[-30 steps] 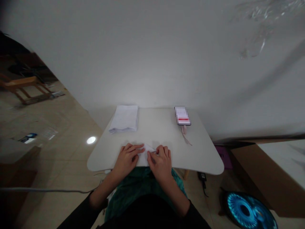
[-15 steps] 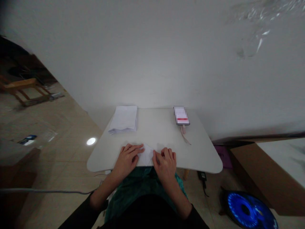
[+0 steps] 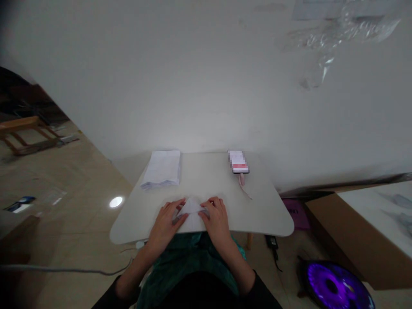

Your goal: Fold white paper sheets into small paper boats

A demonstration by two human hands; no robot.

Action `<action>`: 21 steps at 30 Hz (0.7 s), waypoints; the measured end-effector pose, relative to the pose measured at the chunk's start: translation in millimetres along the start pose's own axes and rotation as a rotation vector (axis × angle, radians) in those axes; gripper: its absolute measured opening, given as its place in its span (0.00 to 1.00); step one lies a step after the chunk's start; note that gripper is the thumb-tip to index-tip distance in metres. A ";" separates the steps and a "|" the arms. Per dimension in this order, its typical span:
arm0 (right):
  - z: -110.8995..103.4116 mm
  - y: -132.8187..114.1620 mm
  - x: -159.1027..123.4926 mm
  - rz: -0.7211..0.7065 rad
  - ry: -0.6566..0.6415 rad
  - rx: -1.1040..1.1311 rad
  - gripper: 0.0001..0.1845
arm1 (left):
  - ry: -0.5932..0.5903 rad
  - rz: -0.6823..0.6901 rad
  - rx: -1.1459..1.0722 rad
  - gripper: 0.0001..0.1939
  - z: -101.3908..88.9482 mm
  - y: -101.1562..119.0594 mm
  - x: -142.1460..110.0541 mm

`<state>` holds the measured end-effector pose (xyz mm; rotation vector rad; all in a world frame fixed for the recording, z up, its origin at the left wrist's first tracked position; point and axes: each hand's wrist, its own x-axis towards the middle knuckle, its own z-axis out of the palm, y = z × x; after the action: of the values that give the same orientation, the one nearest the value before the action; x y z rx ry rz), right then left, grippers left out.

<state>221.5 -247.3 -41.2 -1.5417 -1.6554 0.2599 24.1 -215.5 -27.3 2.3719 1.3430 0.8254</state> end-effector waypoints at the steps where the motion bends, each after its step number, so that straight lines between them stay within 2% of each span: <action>1: 0.0 1.5 1.5 -0.006 -0.005 0.022 0.08 | 0.024 0.016 0.005 0.22 0.6 -0.4 -0.5; 3: -0.4 5.8 4.0 -0.029 -0.014 0.067 0.04 | 0.059 0.071 0.016 0.19 0.7 -0.4 -2.8; 7: -3.9 17.3 5.3 -0.113 -0.089 0.125 0.04 | 0.053 0.206 0.009 0.06 -3.7 -0.8 -10.1; 11: -11.0 22.6 2.1 -0.166 -0.142 0.084 0.06 | 0.056 0.256 -0.057 0.04 -10.0 -2.9 -14.4; 16: -13.4 16.0 0.7 -0.107 -0.126 0.032 0.01 | 0.037 0.155 -0.180 0.06 -14.4 0.6 -9.5; 21: -5.7 8.6 5.3 -0.007 -0.050 0.042 0.07 | 0.059 -0.022 -0.176 0.11 -12.9 6.3 -3.3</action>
<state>232.2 -242.7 -41.0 -1.5085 -1.6831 0.3302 19.3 -221.9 -15.0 2.2103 1.2610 0.9723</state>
